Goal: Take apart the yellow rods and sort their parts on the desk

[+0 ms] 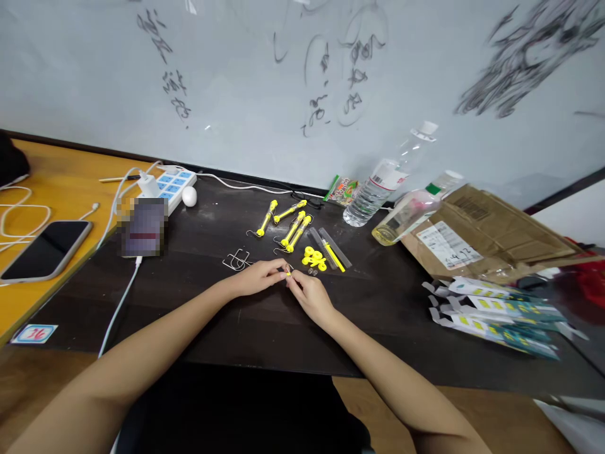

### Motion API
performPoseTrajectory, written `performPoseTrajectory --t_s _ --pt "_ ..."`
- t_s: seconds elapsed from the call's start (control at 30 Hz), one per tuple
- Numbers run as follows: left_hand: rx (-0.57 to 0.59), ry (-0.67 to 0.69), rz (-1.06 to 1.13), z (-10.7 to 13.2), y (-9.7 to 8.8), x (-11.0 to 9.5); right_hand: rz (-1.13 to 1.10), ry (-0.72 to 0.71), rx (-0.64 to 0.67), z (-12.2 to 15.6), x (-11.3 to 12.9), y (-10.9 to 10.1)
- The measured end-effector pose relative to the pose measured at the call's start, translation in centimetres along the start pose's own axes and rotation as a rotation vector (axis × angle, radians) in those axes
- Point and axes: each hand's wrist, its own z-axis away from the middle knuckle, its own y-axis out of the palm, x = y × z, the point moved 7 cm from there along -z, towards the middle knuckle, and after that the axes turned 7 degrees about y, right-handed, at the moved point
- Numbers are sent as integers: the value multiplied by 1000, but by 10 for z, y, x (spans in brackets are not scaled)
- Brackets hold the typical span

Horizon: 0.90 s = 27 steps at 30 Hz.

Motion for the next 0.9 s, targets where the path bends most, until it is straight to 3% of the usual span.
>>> performPoseTrajectory --t_s 0.2,0.37,0.53,0.77,0.9 --pt "-37 60 -176 -1 3 -8 123 3 6 0 -1 1" --pt "2 -78 -521 -1 11 -4 296 36 18 0 -1 0" --pt "17 -117 -772 -1 16 -5 488 48 3 0 1 -1" --pt "-13 -129 -874 -1 16 -11 343 53 -29 1 2 -9" --pt "-12 -128 -885 -1 15 -12 146 40 -14 -1 0 -9"
